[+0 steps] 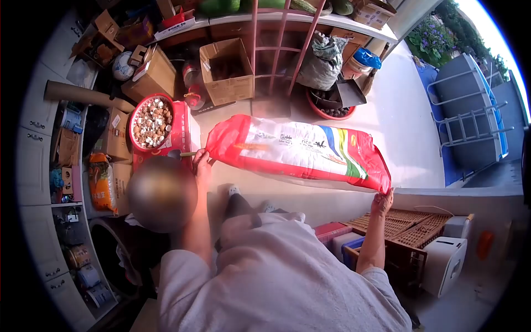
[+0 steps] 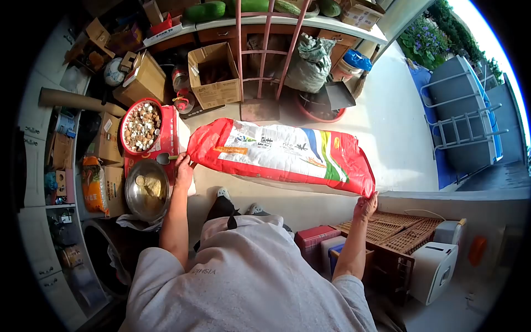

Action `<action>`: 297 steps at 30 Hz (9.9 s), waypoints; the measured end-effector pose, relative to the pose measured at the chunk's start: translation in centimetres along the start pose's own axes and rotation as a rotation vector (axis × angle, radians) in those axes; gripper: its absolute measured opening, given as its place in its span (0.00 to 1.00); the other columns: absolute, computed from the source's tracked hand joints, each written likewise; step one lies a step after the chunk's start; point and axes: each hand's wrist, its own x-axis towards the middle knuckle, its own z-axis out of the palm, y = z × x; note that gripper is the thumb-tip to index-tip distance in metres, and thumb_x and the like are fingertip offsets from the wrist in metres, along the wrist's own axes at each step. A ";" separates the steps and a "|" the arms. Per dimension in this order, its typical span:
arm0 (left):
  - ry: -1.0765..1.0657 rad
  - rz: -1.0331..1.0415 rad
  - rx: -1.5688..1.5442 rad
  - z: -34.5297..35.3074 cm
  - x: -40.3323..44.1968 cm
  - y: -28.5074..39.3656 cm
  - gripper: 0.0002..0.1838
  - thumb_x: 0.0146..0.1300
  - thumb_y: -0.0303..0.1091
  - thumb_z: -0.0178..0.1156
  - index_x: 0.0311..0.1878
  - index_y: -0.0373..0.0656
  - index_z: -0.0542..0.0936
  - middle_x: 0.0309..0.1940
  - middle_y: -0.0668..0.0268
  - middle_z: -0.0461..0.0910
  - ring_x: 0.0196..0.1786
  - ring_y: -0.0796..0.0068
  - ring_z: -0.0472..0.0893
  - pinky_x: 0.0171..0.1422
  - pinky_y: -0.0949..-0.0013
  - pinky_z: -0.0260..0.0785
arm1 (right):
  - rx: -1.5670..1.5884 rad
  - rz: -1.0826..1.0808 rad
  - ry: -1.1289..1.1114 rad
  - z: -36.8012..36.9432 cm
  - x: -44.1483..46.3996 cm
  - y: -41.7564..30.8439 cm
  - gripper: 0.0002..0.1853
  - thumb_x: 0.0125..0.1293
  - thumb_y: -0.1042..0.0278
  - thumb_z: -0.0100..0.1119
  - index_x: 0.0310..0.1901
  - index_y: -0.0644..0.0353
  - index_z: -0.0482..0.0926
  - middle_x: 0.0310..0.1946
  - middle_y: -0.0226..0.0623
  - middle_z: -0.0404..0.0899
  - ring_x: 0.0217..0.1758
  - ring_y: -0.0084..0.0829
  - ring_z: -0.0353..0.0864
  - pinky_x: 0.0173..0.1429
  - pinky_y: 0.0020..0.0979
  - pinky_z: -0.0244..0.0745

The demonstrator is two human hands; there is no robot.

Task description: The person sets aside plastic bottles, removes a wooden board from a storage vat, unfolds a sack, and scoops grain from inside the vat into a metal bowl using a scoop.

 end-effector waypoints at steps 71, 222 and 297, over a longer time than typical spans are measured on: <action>-0.183 -0.634 1.447 45.2 19.8 -35.5 0.27 0.53 0.16 0.56 0.59 0.38 0.69 0.53 0.55 0.75 0.59 0.61 0.75 0.64 0.62 0.67 | -1.218 0.733 -0.201 -15.0 48.0 -2.4 0.15 0.58 0.62 0.57 0.38 0.66 0.83 0.29 0.40 0.86 0.31 0.30 0.83 0.41 0.32 0.78; 1.899 -0.081 1.155 -77.9 -59.7 16.9 0.06 0.28 0.27 0.55 0.11 0.46 0.67 0.17 0.72 0.72 0.36 0.68 0.76 0.73 0.53 0.50 | -1.263 -2.240 -3.024 27.1 -133.2 117.6 0.22 0.70 0.49 0.47 0.51 0.61 0.78 0.39 0.45 0.82 0.40 0.40 0.82 0.45 0.40 0.77; 1.977 -0.012 1.070 -77.5 -59.7 15.8 0.10 0.35 0.28 0.54 0.10 0.50 0.62 0.14 0.76 0.67 0.31 0.72 0.77 0.72 0.50 0.47 | -0.987 -2.859 -2.977 14.5 -143.4 120.4 0.19 0.69 0.51 0.55 0.53 0.55 0.77 0.37 0.38 0.80 0.34 0.31 0.76 0.41 0.31 0.73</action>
